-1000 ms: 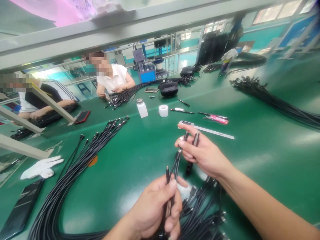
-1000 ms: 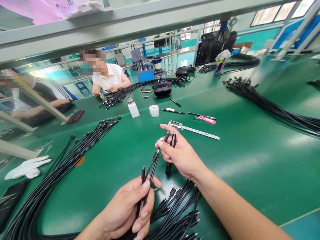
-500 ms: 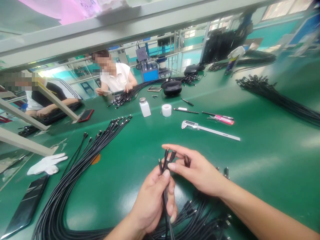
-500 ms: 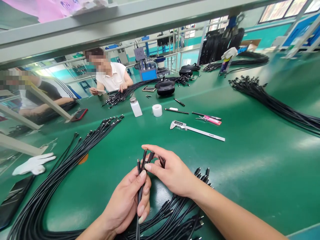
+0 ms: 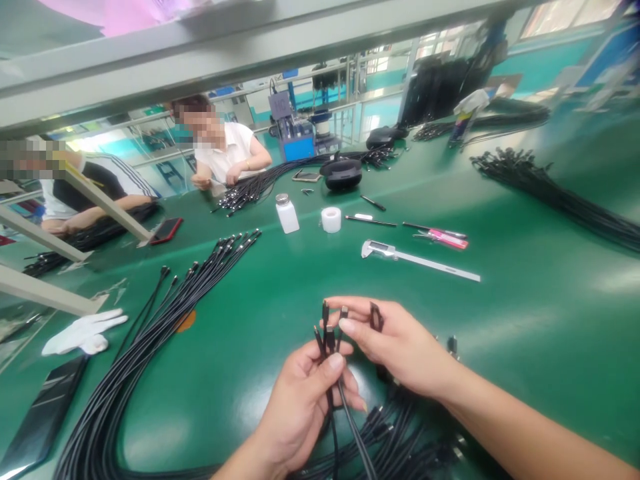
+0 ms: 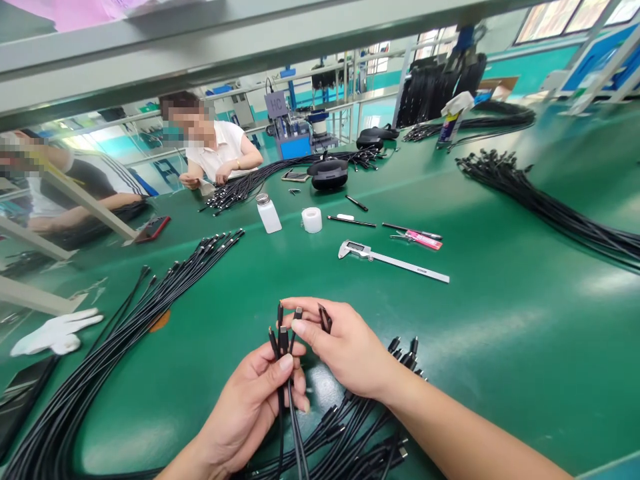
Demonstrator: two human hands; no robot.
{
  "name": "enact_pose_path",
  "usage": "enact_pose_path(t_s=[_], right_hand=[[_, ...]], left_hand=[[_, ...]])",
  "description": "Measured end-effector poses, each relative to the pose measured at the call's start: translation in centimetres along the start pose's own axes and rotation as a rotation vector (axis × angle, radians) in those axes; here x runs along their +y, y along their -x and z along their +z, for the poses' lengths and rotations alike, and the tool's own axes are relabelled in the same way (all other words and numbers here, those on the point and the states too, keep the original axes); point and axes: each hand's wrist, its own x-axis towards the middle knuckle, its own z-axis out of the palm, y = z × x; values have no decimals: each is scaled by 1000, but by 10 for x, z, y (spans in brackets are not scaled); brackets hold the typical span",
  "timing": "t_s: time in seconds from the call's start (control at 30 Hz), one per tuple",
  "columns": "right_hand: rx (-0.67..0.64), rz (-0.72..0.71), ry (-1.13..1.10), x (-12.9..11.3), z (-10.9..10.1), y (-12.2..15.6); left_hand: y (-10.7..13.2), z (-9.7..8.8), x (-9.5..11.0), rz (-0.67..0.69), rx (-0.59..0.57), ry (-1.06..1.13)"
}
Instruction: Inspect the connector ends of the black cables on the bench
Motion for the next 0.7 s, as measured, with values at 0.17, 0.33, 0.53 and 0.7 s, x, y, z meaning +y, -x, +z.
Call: enact_pose_path(t_s=[0.17, 0.33, 0.53, 0.7], right_hand=[[82, 20, -11, -1, 2, -1], [164, 46, 25, 1, 2, -3], [180, 65, -38, 0, 3, -4], [204, 54, -1, 2, 3, -5]], left_hand=[[0, -1, -1, 29, 13, -26], [-1, 1, 2, 55, 65, -37], [0, 1, 2, 16, 48, -41], [2, 4, 0, -4, 10, -46]])
